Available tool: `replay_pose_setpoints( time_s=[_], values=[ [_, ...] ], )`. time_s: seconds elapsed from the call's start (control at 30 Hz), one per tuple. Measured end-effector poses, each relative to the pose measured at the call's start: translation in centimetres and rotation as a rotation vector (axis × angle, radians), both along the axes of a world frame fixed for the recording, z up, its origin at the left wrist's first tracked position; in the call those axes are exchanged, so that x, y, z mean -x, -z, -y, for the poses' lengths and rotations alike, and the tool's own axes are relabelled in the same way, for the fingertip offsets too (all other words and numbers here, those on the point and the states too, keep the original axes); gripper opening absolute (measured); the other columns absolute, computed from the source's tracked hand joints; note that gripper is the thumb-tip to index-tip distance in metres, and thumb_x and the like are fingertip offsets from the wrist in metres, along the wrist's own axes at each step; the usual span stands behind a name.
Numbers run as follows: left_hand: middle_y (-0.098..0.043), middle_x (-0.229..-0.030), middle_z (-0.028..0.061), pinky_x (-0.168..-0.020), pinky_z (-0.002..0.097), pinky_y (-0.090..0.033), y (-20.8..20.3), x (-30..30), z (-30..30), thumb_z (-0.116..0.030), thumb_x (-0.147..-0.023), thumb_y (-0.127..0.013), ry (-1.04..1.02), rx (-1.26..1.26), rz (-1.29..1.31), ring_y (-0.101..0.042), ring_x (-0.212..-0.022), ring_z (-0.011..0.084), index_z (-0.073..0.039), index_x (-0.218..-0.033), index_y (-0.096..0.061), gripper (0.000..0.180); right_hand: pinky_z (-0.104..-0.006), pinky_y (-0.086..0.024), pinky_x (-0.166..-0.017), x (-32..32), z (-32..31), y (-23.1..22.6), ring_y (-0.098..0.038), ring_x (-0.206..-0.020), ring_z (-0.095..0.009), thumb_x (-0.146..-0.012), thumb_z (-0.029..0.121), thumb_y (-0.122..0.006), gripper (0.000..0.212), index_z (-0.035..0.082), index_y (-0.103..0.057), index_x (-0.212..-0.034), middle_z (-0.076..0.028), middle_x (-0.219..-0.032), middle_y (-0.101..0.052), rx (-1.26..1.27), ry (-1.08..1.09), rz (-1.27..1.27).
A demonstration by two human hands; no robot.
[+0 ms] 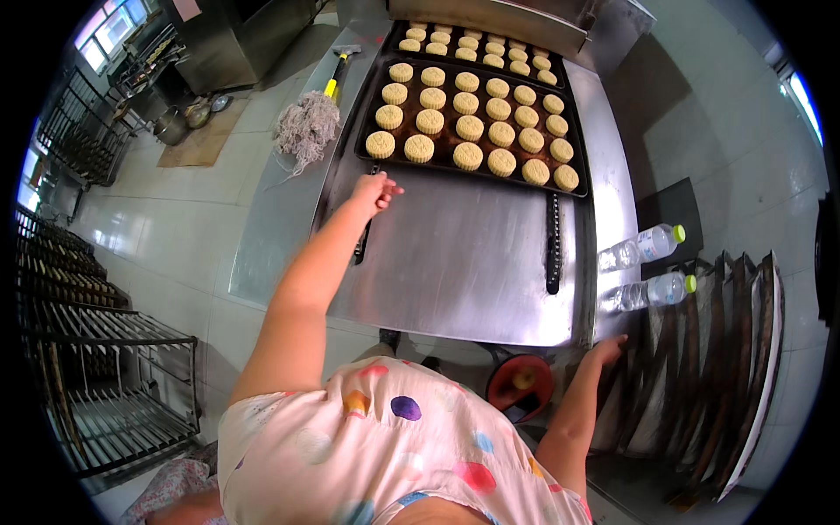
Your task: The person operates an industrial oven using a control panel and moves trays of mooncakes from a rack to the oven conveyor while rearranging the mooncakes by hand.
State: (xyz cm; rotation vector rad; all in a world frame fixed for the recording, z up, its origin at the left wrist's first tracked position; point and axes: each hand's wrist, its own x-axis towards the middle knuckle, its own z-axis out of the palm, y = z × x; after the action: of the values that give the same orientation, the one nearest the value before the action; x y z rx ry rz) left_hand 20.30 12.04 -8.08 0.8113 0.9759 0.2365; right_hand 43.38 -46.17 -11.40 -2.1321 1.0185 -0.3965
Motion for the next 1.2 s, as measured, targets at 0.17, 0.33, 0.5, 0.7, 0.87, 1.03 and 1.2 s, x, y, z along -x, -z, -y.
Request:
replay_pose_setpoints(
  time_s=[0.17, 0.33, 0.5, 0.7, 0.87, 1.03, 1.2],
  values=[
    [-0.064, -0.091, 0.0195, -0.052, 0.0312, -0.052, 1.7, -4.9, 0.5, -0.030, -0.098, -0.040, -0.209, 0.109, 0.164, -0.061, -0.066, 0.0234, -0.003, -0.100, -0.040, 0.028, -0.0476, -0.050, -0.082, 0.2, 0.4, -0.2, -0.059, -0.095, -0.046, -0.088, 0.057, -0.045, 0.078, -0.019, -0.059, -0.094, -0.036, -0.097, -0.059, 0.001, 0.015, -0.033],
    [-0.063, -0.093, 0.0189, -0.056, 0.0352, -0.056, 1.0, -4.8, 0.5, -0.028, -0.098, -0.041, -0.150, -0.020, 0.268, -0.066, -0.074, 0.0268, -0.002, -0.100, -0.039, 0.026, -0.0475, -0.048, -0.082, 0.4, 0.6, 0.2, -0.059, -0.093, -0.046, -0.088, 0.057, -0.044, 0.078, -0.019, -0.061, -0.089, -0.035, -0.094, -0.060, 0.092, 0.015, -0.044],
    [-0.064, -0.078, 0.0186, -0.053, 0.0309, -0.055, 1.4, -6.2, -1.0, -0.023, -0.096, -0.045, -0.292, -0.033, 0.197, -0.066, -0.065, 0.0258, 0.002, -0.089, -0.043, 0.026, -0.0451, -0.046, -0.086, 0.3, 0.4, 0.0, -0.058, -0.096, -0.046, -0.089, 0.056, -0.044, 0.076, -0.018, -0.062, -0.089, -0.035, -0.096, -0.060, 0.117, -0.014, -0.078],
    [-0.063, -0.070, 0.0179, -0.049, 0.0298, -0.053, 1.0, -6.8, -2.0, -0.017, -0.095, -0.044, -0.407, -0.029, 0.187, -0.064, -0.058, 0.0243, 0.001, -0.079, -0.045, 0.024, -0.0447, -0.046, -0.087, 0.1, 0.0, 0.6, -0.058, -0.096, -0.045, -0.087, 0.058, -0.045, 0.078, -0.018, -0.061, -0.093, -0.035, -0.097, -0.060, 0.175, -0.033, 0.065],
    [-0.063, -0.076, 0.0185, -0.048, 0.0324, -0.054, 0.6, -7.3, -1.7, -0.018, -0.095, -0.043, -0.358, -0.019, 0.140, -0.064, -0.059, 0.0259, 0.000, -0.090, -0.045, 0.019, -0.0444, -0.046, -0.087, -0.5, 1.0, 1.1, -0.059, -0.096, -0.044, -0.086, 0.059, -0.048, 0.075, -0.015, -0.062, -0.094, -0.034, -0.098, -0.060, 0.109, 0.022, -0.066],
    [-0.065, -0.088, 0.0172, -0.050, 0.0343, -0.055, -1.5, -4.5, 2.5, -0.018, -0.094, -0.044, -0.183, -0.149, 0.072, -0.065, -0.063, 0.0256, -0.005, -0.105, -0.044, 0.018, -0.0459, -0.048, -0.085, -0.2, 1.0, 0.4, -0.059, -0.095, -0.045, -0.085, 0.058, -0.050, 0.074, -0.014, -0.062, -0.096, -0.033, -0.098, -0.061, 0.088, 0.054, -0.043],
    [-0.065, -0.086, 0.0150, -0.052, 0.0299, -0.054, -4.0, 5.3, 10.6, -0.020, -0.093, -0.049, -0.030, -0.238, 0.103, -0.065, -0.062, 0.0207, -0.005, -0.103, -0.048, 0.018, -0.0456, -0.049, -0.083, 0.1, 1.5, 1.7, -0.060, -0.095, -0.044, -0.090, 0.053, -0.045, 0.071, -0.016, -0.060, -0.098, -0.034, -0.100, -0.060, 0.079, -0.023, 0.106]
  ],
)
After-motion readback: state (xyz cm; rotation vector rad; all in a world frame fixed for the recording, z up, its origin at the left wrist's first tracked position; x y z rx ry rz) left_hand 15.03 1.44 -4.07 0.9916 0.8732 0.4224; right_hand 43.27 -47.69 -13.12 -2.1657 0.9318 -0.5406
